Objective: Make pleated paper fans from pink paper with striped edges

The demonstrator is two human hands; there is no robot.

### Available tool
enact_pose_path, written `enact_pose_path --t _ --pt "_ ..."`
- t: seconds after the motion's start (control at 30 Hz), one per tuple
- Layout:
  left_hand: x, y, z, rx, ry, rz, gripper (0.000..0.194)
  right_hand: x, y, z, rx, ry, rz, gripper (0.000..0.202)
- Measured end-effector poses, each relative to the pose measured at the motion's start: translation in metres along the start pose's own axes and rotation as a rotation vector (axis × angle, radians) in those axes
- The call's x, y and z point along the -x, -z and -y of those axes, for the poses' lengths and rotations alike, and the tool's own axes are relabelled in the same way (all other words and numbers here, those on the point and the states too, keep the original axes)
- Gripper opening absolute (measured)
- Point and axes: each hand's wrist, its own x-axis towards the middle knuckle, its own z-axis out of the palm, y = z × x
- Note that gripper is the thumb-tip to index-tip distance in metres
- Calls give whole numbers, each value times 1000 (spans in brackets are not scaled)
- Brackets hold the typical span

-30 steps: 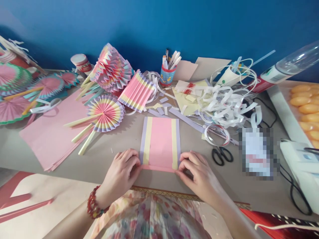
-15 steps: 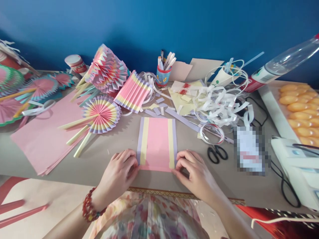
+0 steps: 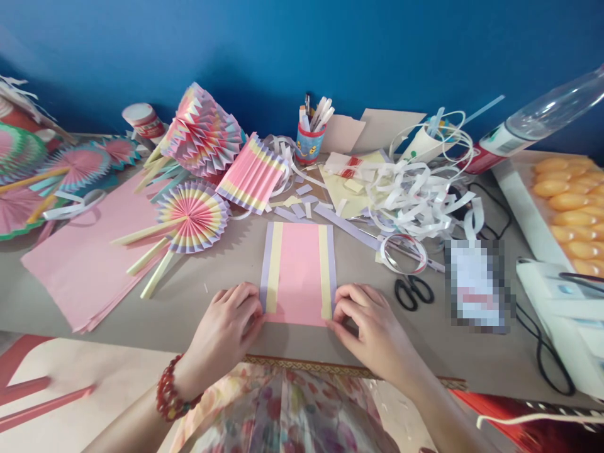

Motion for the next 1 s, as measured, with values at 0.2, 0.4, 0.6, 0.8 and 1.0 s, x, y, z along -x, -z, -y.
enact_pose_path --t 0.2,0.4,0.6,0.8,1.0 --pt "0 -1 0 -4 -8 -11 14 4 -4 -3 -5 0 -21 15" --pt "1 -4 0 32 5 -56 10 12 -11 -1 1 95 1 29" --pt "5 -9 -3 52 34 -98 9 10 -11 1 71 269 103 66" --pt "9 -13 -5 57 54 -126 15 7 -10 -3 126 277 190 67" --pt "14 -17 0 48 0 -118 34 6 -9 -3 162 276 226 66"
